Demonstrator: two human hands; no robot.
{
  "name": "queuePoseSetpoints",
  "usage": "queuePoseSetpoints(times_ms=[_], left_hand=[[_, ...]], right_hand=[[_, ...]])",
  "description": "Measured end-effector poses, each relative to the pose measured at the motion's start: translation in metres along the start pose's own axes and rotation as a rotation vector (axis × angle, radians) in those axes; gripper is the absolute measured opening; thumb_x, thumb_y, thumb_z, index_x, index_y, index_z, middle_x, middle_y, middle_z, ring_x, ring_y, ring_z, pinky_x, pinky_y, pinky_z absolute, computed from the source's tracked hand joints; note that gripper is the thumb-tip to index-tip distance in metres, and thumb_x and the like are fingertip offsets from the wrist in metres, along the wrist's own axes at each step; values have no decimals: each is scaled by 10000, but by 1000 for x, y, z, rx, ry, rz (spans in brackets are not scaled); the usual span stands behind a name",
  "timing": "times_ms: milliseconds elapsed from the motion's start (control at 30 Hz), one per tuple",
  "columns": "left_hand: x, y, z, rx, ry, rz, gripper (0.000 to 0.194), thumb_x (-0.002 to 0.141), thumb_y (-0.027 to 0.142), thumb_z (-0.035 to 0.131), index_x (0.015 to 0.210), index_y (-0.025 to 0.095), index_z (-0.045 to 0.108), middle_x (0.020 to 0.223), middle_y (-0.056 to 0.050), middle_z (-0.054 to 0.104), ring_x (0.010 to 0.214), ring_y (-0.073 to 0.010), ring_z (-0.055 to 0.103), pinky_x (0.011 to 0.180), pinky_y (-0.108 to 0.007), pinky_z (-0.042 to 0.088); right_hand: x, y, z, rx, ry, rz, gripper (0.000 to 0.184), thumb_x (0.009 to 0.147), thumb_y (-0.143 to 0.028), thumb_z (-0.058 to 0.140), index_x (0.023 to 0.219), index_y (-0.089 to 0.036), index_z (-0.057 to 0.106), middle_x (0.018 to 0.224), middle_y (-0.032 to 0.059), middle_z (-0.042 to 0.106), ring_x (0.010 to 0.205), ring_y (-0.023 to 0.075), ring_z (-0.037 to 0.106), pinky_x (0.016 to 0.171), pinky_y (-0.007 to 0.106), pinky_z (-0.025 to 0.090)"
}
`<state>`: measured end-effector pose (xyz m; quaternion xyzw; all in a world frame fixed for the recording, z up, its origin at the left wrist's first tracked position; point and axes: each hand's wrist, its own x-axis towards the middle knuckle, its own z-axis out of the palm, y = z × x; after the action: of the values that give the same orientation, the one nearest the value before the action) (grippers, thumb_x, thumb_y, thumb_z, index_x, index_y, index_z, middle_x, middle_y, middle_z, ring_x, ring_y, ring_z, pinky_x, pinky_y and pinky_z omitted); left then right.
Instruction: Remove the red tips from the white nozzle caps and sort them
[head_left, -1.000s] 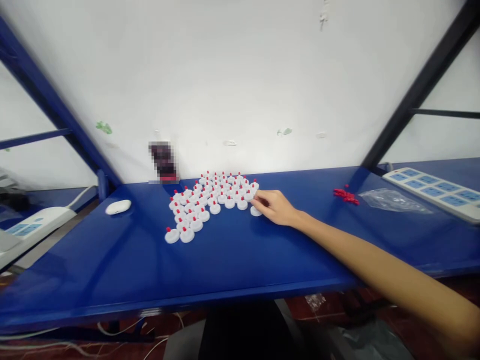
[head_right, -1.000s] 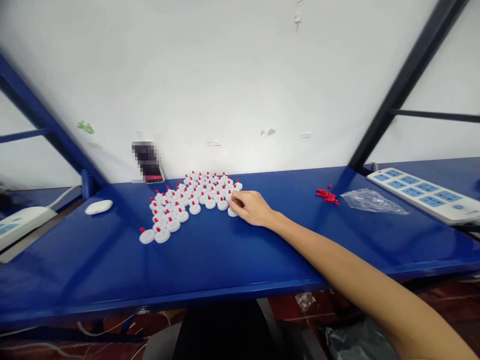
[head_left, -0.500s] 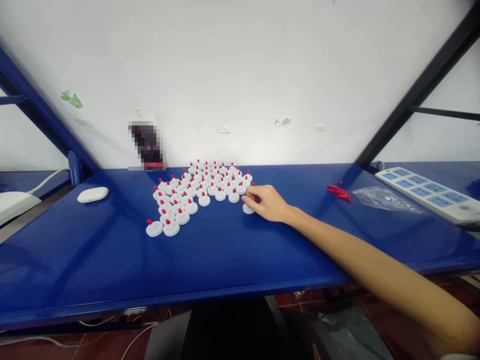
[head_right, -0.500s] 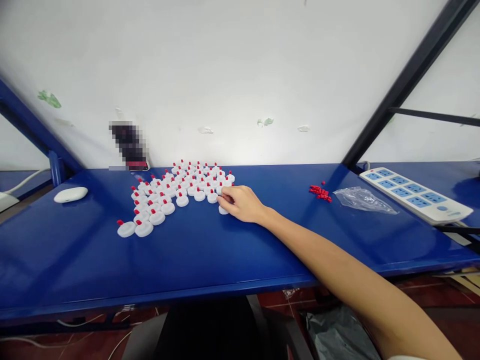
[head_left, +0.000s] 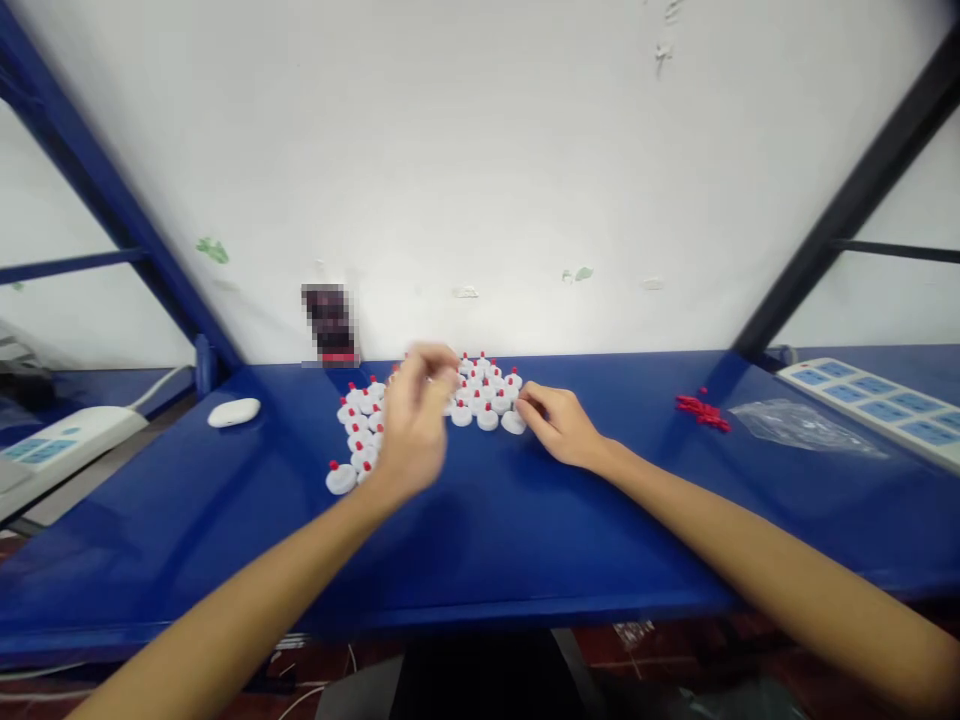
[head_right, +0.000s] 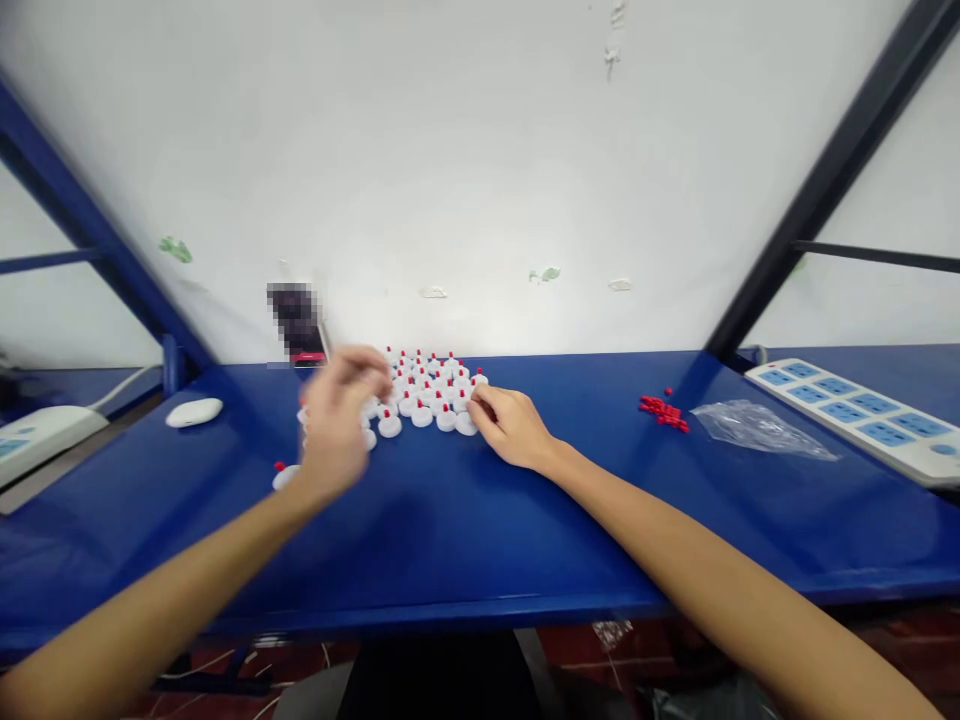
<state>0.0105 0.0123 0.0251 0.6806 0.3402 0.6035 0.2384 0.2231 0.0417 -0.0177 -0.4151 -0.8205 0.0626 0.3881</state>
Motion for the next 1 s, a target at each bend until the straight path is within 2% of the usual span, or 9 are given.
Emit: queuePoseSetpoints(times_ms=[67,100,167,300,367,500,667,833,1000], left_hand=[[-6,-15,3,63,-134,-92,175,946,281,514,1065,171,580,968,-42,590,835,-141,565,761,-299,505],[-9,-23,6,92,-227,-142,195,924,264,527,1099,183,559,999,-42,572,814,-132,546,756,-290,492],[-13,-37,11,120,-408,-201,351,875,248,582,1214,202,500,1127,-58,530,782,-111,532,771,-290,483],[-9,-51,15,73,-574,-270,375,887,307,571,1234,194,482,1092,-45,545,662,-78,497,658,-251,450],[-6,-53,15,81,-597,-219,285,891,314,566,1138,174,540,966,-20,585,657,-89,491,627,-237,422],[-10,-53,13,206,-495,-68,171,889,304,568,980,165,611,802,4,599,651,-105,495,625,-237,404],[-19,-54,10,375,-539,128,138,882,290,583,948,175,619,843,-23,651,756,-148,578,729,-271,437],[-19,-56,6,475,-576,156,127,874,270,581,944,172,619,847,-33,661,766,-158,598,697,-263,436],[-20,-55,6,531,-593,171,114,875,266,578,924,170,614,869,-40,682,788,-167,623,697,-266,448]], right_hand=[[-1,-2,0,28,5,-15,208,982,-294,433,812,-204,512,678,-15,546,596,130,486,627,261,351],[-1,-2,0,43,7,-22,194,989,-298,429,849,-205,526,690,-13,557,599,131,494,627,261,358],[-1,-4,2,67,-4,-20,183,1002,-314,417,925,-206,543,721,-8,582,613,137,518,632,263,376],[-2,-9,7,94,-81,-28,195,1013,-331,410,1003,-216,567,794,11,647,656,149,578,646,263,411],[-3,-12,9,114,-107,-47,206,1019,-327,397,1028,-223,574,853,24,674,698,154,603,676,265,431],[-2,-19,7,122,-132,-60,202,1018,-334,397,1041,-222,564,869,30,673,712,157,597,694,273,436],[-1,-16,3,48,-276,-84,195,1008,-304,389,930,-203,537,828,31,632,702,156,544,690,283,407],[1,-14,6,-45,-405,-68,229,1004,-271,372,833,-199,506,784,22,607,690,150,524,670,279,372],[1,-14,6,-71,-443,-56,231,1019,-282,347,863,-201,496,792,14,597,698,147,529,679,280,363]])
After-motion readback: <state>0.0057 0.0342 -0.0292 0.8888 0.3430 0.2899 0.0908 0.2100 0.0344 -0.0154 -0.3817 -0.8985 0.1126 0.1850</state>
